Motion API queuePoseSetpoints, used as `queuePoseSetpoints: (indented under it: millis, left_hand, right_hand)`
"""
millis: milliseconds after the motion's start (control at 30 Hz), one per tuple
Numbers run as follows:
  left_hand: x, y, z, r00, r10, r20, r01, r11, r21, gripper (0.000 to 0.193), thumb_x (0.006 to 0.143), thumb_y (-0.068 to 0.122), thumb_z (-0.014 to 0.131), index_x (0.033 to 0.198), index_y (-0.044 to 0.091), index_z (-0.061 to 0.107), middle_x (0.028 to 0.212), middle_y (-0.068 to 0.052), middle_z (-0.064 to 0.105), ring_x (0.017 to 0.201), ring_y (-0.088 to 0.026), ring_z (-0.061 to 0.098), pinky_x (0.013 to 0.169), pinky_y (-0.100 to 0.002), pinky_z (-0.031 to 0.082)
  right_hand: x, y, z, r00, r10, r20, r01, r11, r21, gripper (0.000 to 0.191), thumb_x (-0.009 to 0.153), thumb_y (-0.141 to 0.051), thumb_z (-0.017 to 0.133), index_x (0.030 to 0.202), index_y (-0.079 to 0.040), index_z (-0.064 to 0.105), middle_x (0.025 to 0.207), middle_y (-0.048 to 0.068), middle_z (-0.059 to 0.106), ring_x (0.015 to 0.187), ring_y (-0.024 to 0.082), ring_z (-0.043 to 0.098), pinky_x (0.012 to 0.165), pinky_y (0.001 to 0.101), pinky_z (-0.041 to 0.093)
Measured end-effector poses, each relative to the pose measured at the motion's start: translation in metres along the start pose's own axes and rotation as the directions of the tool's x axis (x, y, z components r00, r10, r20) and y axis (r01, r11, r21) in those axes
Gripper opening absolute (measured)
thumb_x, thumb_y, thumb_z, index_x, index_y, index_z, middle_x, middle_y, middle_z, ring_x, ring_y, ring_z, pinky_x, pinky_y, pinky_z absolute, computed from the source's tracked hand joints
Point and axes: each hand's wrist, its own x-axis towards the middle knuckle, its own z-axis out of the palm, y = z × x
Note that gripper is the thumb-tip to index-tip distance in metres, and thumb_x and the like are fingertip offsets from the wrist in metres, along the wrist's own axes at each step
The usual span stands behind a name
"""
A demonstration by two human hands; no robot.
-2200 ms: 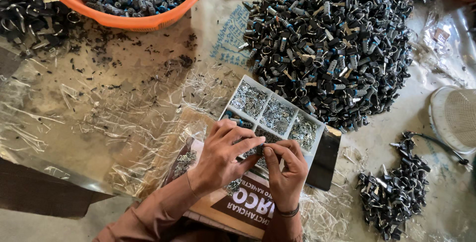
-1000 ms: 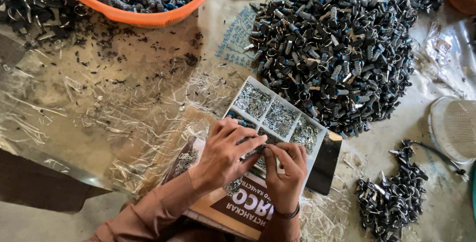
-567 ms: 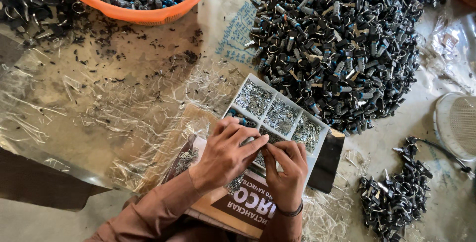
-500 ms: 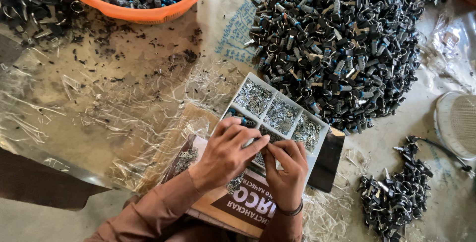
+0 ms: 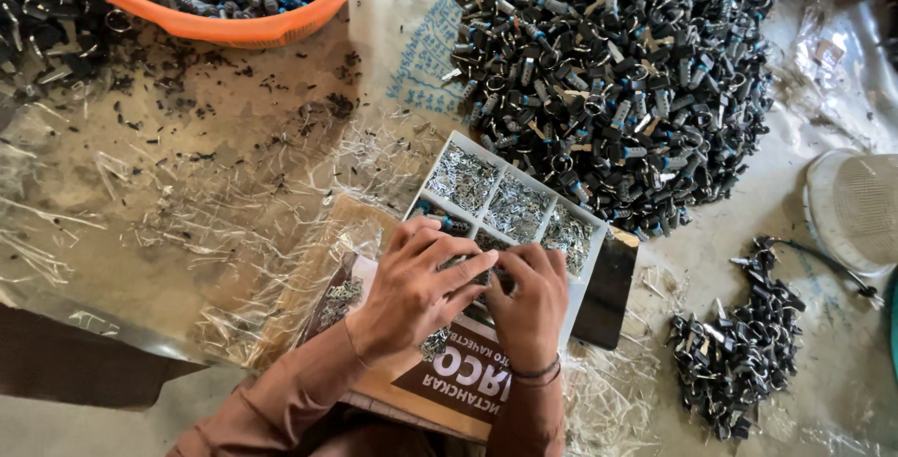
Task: The person sits at a workbench covered with piles of small metal parts and repeatedly assembles components: they pick small metal pieces from a compartment tray, fit them by hand onto a cylindrical metal part held in the other hand, and place finished assemblies aside. The person occasionally reaches into a basket of parts to gather more pieces.
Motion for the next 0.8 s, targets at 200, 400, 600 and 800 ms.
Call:
queuePoseSetpoints:
  millis: [200,400,600,800]
  left_hand:
    - [0.003,0.003,-0.007,1.000,-0.019,-0.019,0.019,1.000,0.005,0.044,0.084,0.026,0.084,0.124,0.011,0.073,0.114,-0.005,0.066,0.111,-0.026,0.057,0.109,-0.044,0.038]
    - [0.003,0.003,-0.008,0.998,-0.028,-0.050,0.029,1.000,0.007,0.043,0.083,0.026,0.085,0.123,0.011,0.073,0.112,-0.004,0.067,0.110,-0.024,0.059,0.110,-0.044,0.038]
    - [0.001,0.001,-0.005,0.999,-0.022,-0.048,0.023,1.000,0.020,0.043,0.084,0.025,0.085,0.122,0.010,0.074,0.112,-0.004,0.067,0.109,-0.022,0.059,0.110,-0.044,0.038]
    - [-0.002,-0.002,-0.004,0.998,0.036,-0.042,-0.035,0.999,0.037,0.045,0.084,0.024,0.086,0.124,0.009,0.073,0.113,-0.004,0.066,0.109,-0.021,0.058,0.110,-0.042,0.038]
  right_hand:
    - [-0.001,-0.010,-0.011,0.974,0.157,-0.165,-0.099,0.944,0.314,0.007,0.087,-0.011,0.080,0.089,-0.005,0.077,0.084,0.004,0.064,0.084,0.017,0.054,0.071,0.0305,0.041]
    - [-0.008,-0.006,-0.013,0.995,0.097,-0.024,-0.064,0.802,0.594,0.013,0.094,-0.011,0.074,0.091,0.001,0.074,0.086,0.003,0.065,0.085,0.013,0.054,0.072,0.0279,0.042]
    - [-0.008,-0.008,-0.014,0.995,0.100,0.002,-0.082,0.806,0.587,0.010,0.092,-0.008,0.075,0.095,0.001,0.076,0.086,0.003,0.065,0.081,0.012,0.054,0.069,0.0266,0.042]
    - [-0.011,-0.008,-0.009,0.988,0.150,-0.021,-0.105,0.777,0.621,0.006,0.089,-0.003,0.078,0.093,0.002,0.076,0.084,0.003,0.064,0.075,0.010,0.052,0.064,0.0238,0.039]
